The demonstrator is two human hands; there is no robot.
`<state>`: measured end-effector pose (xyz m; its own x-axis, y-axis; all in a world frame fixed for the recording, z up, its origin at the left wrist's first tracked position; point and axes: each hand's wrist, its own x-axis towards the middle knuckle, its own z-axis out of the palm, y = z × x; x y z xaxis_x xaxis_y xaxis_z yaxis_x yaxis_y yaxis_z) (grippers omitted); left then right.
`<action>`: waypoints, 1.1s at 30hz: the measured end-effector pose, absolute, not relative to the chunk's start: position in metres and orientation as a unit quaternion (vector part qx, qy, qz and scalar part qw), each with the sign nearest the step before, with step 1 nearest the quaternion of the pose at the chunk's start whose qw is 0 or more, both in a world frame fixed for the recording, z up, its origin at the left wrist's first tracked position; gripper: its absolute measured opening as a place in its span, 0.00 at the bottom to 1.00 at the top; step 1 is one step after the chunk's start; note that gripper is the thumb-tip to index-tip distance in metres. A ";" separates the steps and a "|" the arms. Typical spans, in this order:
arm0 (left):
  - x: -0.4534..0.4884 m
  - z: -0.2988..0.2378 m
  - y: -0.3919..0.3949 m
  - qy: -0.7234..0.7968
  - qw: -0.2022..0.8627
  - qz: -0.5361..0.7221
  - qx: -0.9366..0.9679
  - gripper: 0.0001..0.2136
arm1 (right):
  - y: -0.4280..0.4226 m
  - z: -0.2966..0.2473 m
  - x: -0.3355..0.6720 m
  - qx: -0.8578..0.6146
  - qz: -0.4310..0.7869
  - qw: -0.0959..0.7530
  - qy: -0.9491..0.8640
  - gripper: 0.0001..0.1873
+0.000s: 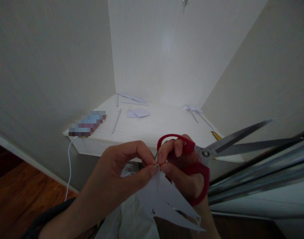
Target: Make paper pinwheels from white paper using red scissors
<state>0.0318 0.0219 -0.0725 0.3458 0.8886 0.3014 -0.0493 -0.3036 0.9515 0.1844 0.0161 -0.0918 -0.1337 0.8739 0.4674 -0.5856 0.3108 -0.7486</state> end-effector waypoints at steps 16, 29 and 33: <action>0.024 -0.064 0.023 0.357 0.476 0.400 0.697 0.07 | 0.007 -0.084 0.194 -0.249 0.462 0.635 -0.567 0.17; 0.033 -0.070 0.022 0.345 0.497 0.426 0.673 0.09 | 0.010 -0.097 0.189 -0.207 0.508 0.654 -0.521 0.16; 0.035 -0.067 0.019 0.343 0.472 0.444 0.680 0.08 | 0.008 -0.098 0.187 -0.194 0.499 0.669 -0.516 0.16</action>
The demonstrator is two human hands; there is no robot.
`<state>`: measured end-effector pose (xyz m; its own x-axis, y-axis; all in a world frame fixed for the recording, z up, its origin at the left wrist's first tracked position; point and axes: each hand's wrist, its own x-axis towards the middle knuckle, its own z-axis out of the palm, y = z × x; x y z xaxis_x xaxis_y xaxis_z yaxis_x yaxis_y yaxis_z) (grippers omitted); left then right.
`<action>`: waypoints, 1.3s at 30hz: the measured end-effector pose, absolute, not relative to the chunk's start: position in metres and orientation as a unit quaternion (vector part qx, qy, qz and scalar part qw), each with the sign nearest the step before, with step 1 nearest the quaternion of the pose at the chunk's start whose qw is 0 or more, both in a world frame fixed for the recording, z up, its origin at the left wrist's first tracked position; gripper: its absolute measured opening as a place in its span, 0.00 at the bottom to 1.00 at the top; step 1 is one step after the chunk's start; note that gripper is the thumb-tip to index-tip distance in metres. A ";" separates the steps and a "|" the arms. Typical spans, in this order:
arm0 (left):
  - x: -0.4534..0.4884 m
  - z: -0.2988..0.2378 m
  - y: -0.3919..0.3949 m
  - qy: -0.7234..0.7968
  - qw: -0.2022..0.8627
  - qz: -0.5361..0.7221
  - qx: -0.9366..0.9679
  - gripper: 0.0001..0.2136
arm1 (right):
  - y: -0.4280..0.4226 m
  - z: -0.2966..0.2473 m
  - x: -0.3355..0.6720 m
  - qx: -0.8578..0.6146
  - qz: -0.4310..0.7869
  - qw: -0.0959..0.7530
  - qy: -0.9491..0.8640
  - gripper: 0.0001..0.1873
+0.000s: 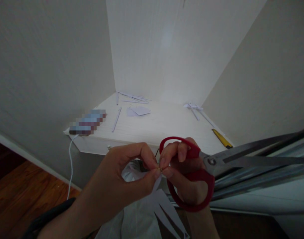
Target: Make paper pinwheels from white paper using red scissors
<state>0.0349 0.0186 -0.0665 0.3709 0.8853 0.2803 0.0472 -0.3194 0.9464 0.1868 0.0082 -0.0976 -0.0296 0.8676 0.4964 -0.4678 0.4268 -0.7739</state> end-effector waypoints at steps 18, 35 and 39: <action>0.033 -0.079 0.019 0.342 0.404 0.497 0.688 0.06 | 0.007 -0.096 0.188 -0.239 0.513 0.657 -0.497 0.17; 0.035 -0.080 0.012 0.355 0.064 0.500 0.788 0.06 | 0.004 -0.084 0.177 -0.316 0.397 0.690 -0.516 0.18; 0.035 -0.078 0.011 0.361 0.060 0.497 0.787 0.06 | 0.002 -0.084 0.177 -0.301 0.404 0.690 -0.519 0.18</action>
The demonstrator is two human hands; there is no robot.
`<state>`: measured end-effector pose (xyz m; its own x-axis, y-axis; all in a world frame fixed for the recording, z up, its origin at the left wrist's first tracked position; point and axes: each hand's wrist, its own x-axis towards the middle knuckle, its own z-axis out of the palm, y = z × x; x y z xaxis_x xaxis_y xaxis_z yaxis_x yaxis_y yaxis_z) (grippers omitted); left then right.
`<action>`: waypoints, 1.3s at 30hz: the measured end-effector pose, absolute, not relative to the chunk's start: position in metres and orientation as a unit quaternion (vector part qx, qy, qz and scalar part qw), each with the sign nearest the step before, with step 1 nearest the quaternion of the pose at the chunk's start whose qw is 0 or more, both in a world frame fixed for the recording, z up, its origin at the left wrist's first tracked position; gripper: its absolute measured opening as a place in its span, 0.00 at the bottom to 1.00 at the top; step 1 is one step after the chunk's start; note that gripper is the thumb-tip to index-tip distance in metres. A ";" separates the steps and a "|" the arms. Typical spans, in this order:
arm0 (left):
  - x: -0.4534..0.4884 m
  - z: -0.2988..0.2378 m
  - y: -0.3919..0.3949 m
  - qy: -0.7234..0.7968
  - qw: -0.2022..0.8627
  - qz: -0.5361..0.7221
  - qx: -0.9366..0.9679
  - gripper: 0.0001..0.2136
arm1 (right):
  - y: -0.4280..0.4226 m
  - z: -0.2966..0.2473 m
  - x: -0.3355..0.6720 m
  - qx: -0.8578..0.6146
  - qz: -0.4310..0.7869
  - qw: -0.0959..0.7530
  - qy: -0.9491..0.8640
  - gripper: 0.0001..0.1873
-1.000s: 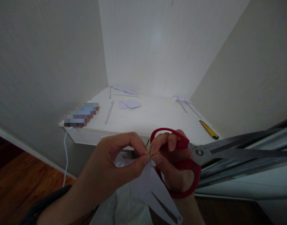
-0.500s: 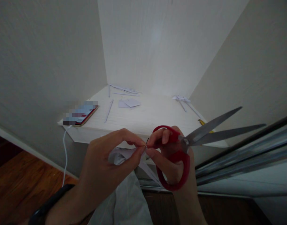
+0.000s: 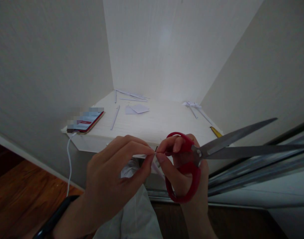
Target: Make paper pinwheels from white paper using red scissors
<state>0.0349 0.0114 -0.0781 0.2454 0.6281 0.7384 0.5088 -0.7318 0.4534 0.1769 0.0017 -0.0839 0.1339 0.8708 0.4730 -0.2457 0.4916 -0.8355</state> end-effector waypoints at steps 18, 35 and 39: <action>0.040 -0.083 0.015 0.341 0.096 0.545 0.760 0.06 | 0.001 -0.085 0.176 -0.310 0.392 0.685 -0.530 0.16; -0.003 -0.098 0.098 0.476 0.012 0.463 0.747 0.13 | 0.013 -0.092 0.185 -0.384 0.303 0.714 -0.500 0.14; -0.069 -0.130 0.176 0.632 -0.025 0.368 0.682 0.34 | 0.014 -0.093 0.189 -0.395 0.305 0.710 -0.497 0.14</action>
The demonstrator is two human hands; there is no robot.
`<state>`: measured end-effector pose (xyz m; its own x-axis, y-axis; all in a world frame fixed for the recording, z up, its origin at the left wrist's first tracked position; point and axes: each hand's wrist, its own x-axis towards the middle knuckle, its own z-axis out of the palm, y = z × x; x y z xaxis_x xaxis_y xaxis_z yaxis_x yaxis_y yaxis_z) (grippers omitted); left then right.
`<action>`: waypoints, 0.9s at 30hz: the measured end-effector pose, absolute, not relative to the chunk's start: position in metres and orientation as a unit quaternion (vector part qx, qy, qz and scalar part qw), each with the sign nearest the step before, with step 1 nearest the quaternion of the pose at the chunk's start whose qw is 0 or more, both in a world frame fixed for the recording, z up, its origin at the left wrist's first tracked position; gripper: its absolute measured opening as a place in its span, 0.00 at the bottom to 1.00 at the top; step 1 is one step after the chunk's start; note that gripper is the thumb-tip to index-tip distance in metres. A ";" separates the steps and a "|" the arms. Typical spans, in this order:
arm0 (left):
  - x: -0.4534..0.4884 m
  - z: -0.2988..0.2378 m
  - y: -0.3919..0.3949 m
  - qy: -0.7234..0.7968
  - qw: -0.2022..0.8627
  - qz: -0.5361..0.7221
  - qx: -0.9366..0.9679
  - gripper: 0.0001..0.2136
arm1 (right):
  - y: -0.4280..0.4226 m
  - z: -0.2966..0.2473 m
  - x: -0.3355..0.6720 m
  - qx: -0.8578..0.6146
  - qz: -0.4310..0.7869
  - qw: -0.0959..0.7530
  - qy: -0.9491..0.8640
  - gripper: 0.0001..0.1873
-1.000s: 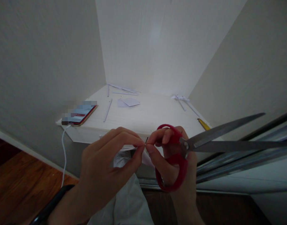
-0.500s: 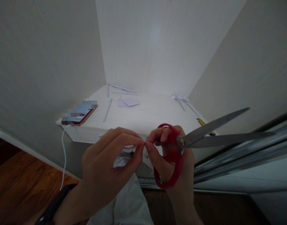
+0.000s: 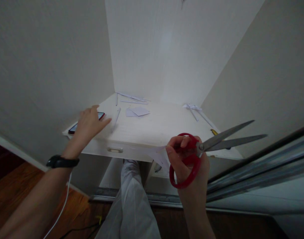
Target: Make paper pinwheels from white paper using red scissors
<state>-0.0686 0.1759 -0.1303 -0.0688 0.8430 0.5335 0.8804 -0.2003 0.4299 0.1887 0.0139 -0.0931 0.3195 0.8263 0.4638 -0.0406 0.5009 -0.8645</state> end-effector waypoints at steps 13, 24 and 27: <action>-0.144 -0.173 0.233 -0.657 0.025 -0.358 -0.663 0.35 | 0.018 -0.091 0.190 -0.408 0.330 0.690 -0.499 0.15; -0.142 -0.166 0.213 -0.605 0.046 -0.366 -0.705 0.36 | 0.024 -0.095 0.188 -0.396 0.355 0.688 -0.494 0.16; -0.142 -0.165 0.209 -0.605 0.038 -0.367 -0.706 0.36 | 0.025 -0.096 0.188 -0.383 0.358 0.693 -0.496 0.15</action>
<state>-0.1416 0.2088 -0.1653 -0.0013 0.8257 0.5640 0.8813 -0.2655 0.3908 0.1875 0.0248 -0.0961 0.2522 0.8751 0.4130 -0.1159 0.4511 -0.8849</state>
